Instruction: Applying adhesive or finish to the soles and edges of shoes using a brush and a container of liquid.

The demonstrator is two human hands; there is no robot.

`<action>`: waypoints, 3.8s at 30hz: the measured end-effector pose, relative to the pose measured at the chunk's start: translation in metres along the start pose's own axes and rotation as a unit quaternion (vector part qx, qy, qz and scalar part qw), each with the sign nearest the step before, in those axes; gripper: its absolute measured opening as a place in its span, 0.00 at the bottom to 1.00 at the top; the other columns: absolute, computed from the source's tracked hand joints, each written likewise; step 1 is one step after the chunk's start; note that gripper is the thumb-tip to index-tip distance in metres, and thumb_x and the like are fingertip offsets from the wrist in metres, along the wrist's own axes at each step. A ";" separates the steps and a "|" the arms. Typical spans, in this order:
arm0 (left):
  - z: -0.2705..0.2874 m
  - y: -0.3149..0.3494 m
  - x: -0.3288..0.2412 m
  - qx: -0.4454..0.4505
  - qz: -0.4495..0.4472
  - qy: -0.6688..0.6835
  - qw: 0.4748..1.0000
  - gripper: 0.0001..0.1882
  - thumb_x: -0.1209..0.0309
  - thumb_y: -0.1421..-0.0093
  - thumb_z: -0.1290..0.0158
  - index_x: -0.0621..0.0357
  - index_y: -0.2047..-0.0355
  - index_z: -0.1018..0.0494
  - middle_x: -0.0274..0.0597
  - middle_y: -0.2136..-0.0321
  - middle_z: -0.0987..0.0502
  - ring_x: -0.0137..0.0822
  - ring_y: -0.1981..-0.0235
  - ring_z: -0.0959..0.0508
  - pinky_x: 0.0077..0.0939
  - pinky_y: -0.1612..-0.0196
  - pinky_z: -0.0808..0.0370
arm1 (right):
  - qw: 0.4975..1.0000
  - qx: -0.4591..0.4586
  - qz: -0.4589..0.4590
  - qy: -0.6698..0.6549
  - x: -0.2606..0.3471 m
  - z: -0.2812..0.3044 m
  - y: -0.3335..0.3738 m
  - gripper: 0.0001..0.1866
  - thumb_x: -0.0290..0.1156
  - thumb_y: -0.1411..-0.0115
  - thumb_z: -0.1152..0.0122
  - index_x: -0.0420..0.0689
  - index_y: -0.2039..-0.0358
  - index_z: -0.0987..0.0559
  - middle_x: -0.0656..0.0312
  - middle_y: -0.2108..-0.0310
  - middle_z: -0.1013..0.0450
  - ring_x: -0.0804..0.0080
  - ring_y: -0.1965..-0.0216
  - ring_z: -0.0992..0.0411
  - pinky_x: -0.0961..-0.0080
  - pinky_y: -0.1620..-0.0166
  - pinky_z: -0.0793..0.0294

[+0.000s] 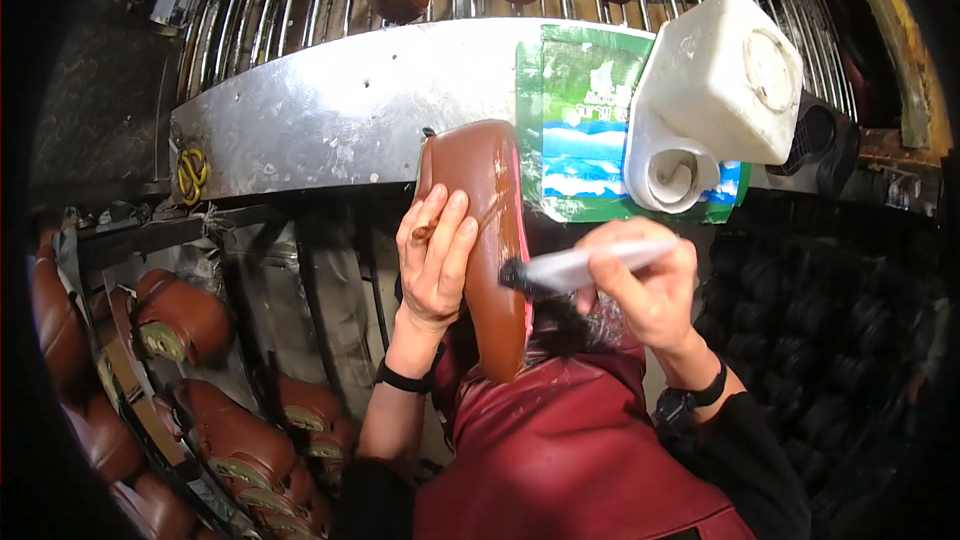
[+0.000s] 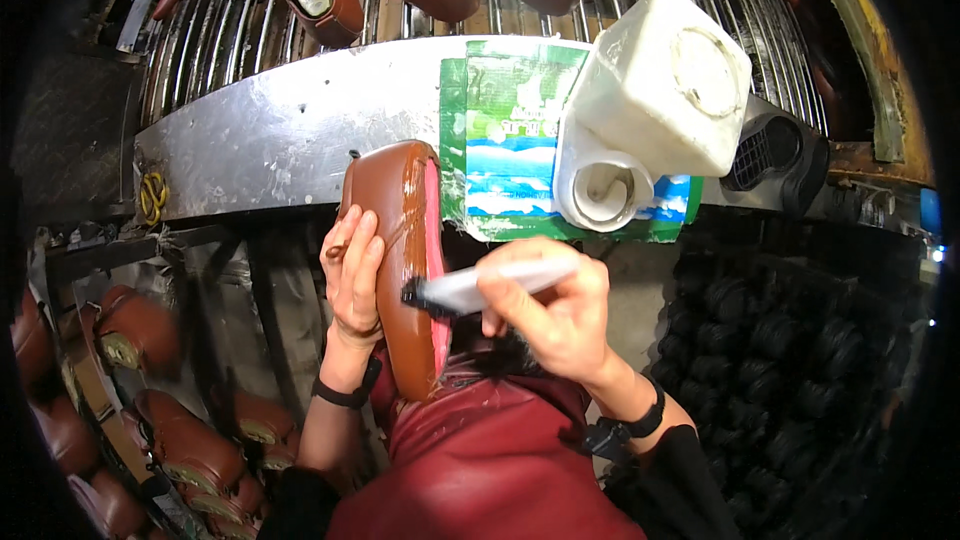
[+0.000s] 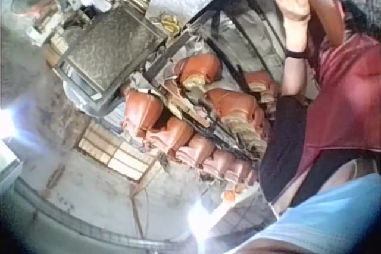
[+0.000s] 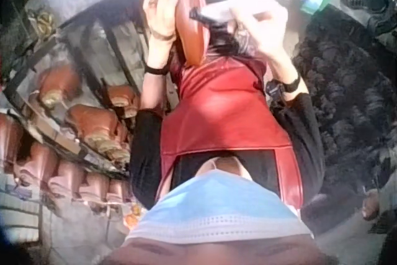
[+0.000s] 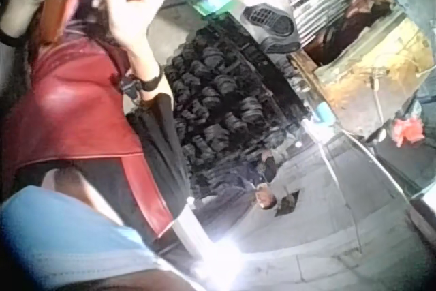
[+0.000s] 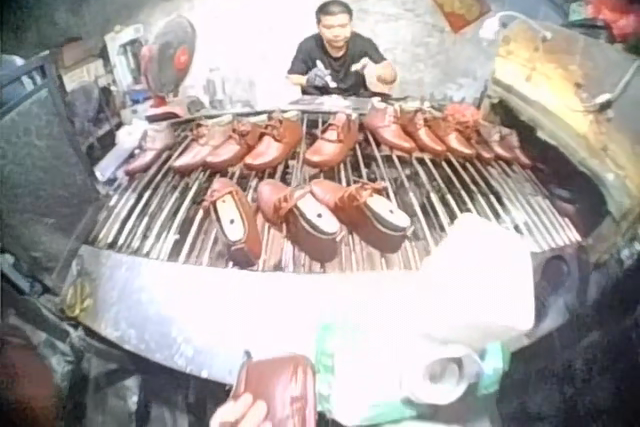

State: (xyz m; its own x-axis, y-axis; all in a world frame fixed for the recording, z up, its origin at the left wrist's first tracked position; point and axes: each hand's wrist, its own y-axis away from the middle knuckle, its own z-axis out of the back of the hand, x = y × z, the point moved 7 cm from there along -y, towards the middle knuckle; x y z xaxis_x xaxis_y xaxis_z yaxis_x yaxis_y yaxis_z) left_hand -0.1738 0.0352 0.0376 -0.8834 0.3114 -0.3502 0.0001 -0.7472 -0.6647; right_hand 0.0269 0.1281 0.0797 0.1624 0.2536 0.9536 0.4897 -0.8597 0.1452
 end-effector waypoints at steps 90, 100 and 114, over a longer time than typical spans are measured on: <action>0.021 -0.021 0.002 0.002 0.479 0.599 0.642 0.21 0.65 0.30 0.45 0.72 0.46 0.24 0.51 0.56 0.15 0.37 0.60 0.13 0.31 0.55 0.15 | 0.955 0.035 0.248 0.161 0.088 -0.019 0.065 0.07 0.19 0.46 0.30 0.29 0.70 0.19 0.46 0.71 0.17 0.66 0.73 0.18 0.75 0.69 0.19; 0.002 -0.033 -0.016 -0.121 0.523 0.737 0.410 0.26 0.55 0.22 0.58 0.65 0.38 0.29 0.54 0.48 0.18 0.49 0.50 0.15 0.47 0.46 0.15 | 0.949 0.125 0.272 0.098 0.112 -0.014 0.039 0.20 0.16 0.60 0.39 0.29 0.62 0.19 0.42 0.63 0.17 0.56 0.62 0.16 0.64 0.55 0.16; 0.028 -0.036 0.037 -0.157 0.492 0.565 0.643 0.21 0.68 0.29 0.46 0.71 0.41 0.26 0.48 0.50 0.18 0.39 0.52 0.16 0.35 0.45 0.19 | 0.931 -0.151 -0.105 -0.314 -0.020 -0.010 -0.013 0.12 0.36 0.28 0.41 0.37 0.61 0.21 0.51 0.72 0.20 0.60 0.82 0.23 0.67 0.82 0.23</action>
State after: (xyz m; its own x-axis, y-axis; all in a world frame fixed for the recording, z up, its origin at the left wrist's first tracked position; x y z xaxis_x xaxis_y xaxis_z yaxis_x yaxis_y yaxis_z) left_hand -0.2197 0.0567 0.0673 0.5215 0.1390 -0.8419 0.5504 -0.8087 0.2074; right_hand 0.0093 0.1297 0.0616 0.6050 0.5588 0.5672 0.3197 -0.8229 0.4697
